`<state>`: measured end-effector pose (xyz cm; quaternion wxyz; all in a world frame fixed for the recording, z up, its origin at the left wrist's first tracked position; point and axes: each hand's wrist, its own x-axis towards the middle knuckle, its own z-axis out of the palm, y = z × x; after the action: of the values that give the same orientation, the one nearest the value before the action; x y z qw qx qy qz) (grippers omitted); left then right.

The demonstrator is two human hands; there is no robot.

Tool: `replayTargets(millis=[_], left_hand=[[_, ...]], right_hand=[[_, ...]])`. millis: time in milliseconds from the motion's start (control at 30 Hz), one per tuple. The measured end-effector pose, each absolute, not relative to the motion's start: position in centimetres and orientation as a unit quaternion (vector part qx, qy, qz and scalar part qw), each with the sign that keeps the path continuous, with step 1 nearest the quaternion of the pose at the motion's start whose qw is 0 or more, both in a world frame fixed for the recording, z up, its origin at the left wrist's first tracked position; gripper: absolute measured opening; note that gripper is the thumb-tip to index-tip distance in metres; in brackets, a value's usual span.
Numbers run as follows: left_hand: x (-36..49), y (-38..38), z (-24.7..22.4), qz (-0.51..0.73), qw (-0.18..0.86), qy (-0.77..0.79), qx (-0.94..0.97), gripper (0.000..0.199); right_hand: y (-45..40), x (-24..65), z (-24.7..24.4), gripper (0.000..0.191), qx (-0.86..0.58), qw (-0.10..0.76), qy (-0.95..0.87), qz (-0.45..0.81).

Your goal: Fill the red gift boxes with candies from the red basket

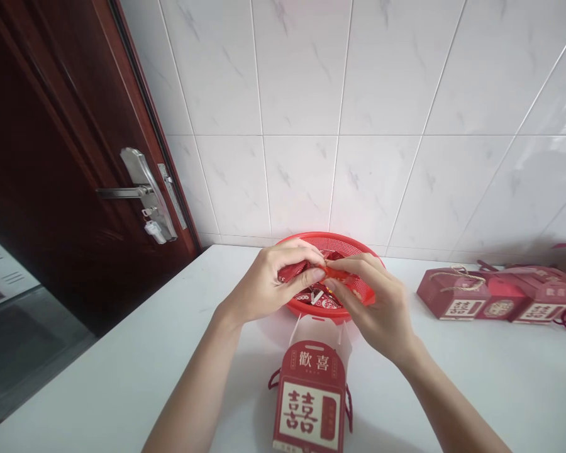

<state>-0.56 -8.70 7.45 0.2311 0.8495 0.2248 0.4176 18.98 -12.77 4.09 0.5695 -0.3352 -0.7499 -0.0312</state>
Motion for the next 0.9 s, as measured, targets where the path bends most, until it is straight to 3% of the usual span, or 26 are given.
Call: replayTargets(millis=[300, 567, 900], left_hand=[[-0.22, -8.74, 7.61, 0.440, 0.242, 0.188, 0.844, 0.011], [-0.07, -8.46, 7.32, 0.447, 0.259, 0.181, 0.837, 0.009], [-0.17, -9.14, 7.66, 0.454, 0.235, 0.199, 0.836, 0.011]], right_hand=[[-12.87, 18.66, 3.72, 0.010, -0.319, 0.603, -0.731, -0.009], [-13.10, 18.82, 4.21, 0.007, -0.333, 0.620, -0.704, 0.099], [-13.35, 18.87, 4.37, 0.006, -0.331, 0.630, -0.696, 0.098]])
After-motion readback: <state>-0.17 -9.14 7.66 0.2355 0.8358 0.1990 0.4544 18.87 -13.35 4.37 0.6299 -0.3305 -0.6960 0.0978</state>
